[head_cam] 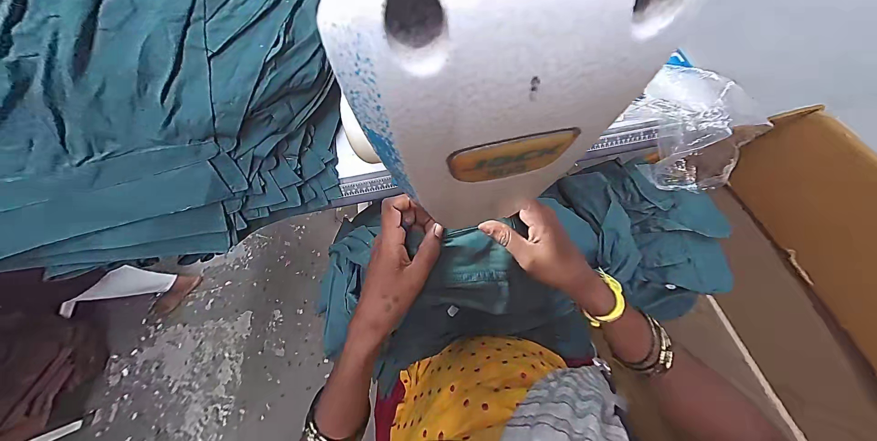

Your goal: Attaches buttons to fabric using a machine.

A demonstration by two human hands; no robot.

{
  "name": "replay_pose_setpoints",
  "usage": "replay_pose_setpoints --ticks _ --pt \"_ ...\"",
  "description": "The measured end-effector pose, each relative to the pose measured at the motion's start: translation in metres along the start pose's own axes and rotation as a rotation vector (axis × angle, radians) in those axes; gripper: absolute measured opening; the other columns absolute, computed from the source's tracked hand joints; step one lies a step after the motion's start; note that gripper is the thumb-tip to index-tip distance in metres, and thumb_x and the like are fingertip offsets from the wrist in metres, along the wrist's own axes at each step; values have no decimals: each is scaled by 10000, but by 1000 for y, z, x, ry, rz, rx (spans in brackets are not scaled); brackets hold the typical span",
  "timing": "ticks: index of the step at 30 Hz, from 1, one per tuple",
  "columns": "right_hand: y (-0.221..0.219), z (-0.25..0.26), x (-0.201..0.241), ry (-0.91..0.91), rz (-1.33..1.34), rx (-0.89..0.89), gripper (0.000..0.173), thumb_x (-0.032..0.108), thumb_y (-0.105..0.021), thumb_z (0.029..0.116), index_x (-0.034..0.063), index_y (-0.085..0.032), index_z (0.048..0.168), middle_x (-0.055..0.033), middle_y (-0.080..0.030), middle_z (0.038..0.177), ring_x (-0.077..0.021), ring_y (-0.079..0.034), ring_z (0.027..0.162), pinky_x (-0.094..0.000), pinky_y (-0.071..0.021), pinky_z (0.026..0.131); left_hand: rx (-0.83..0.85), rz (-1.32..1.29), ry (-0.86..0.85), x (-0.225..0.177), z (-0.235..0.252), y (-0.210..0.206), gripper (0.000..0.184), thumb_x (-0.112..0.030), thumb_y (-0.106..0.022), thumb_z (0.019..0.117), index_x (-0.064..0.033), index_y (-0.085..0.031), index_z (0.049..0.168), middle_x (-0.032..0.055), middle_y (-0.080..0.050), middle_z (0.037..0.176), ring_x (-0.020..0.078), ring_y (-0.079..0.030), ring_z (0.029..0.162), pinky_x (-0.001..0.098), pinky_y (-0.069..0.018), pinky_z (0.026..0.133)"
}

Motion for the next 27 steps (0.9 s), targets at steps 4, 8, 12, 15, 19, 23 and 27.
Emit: replay_pose_setpoints --ticks 4,8,12,15,19,23,27 --pt "3 13 -4 -89 63 -23 161 132 -561 1009 9 -592 1109 11 -663 965 49 -622 914 -164 -524 858 -127 124 187 -2 12 -9 529 -273 -641 933 68 -456 1293 63 -660 1015 25 -639 950 238 -533 867" --pt "4 15 -7 -134 92 -44 144 140 -573 1001 36 -579 1101 36 -625 903 43 -599 834 -170 -519 802 -210 139 263 -8 13 -17 674 -278 -647 901 84 -380 1403 103 -657 1129 46 -639 1046 249 -525 923" --pt "4 17 -6 -162 122 -58 152 114 -588 993 29 -557 1115 45 -605 882 53 -589 814 -157 -516 791 -234 185 267 -9 15 -18 741 -259 -642 885 96 -327 1454 196 -628 1220 174 -614 1156 380 -486 999" --pt "4 18 -6 -158 98 -71 152 122 -589 991 30 -558 1108 47 -602 872 59 -582 816 -145 -504 783 -230 190 274 -11 16 -18 724 -246 -632 901 91 -312 1456 172 -633 1202 139 -618 1143 343 -493 991" --pt "3 16 -8 -160 142 -82 137 98 -585 986 34 -544 1100 55 -606 900 62 -590 851 -154 -516 821 -229 161 273 -8 15 -20 633 -220 -622 907 63 -359 1408 153 -629 1172 126 -621 1101 342 -502 957" --pt "0 16 -8 -208 262 -93 145 63 -580 974 45 -513 1101 71 -595 871 52 -592 841 -175 -517 837 -218 43 272 -8 16 -20 535 -155 -622 919 41 -360 1343 50 -595 1053 -12 -606 962 192 -513 854" --pt "-5 17 -4 -210 303 -124 225 14 -578 950 -3 -479 1152 54 -628 937 52 -614 894 -177 -526 878 -217 20 275 -7 16 -20 496 -192 -617 939 29 -393 1323 34 -593 978 51 -592 929 276 -506 847"
Point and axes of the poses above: each hand's wrist, its own z-axis towards the middle knuckle, its own y-axis out of the back of the hand, x = y × z, the point moved 1 cm from there along z, towards the middle knuckle
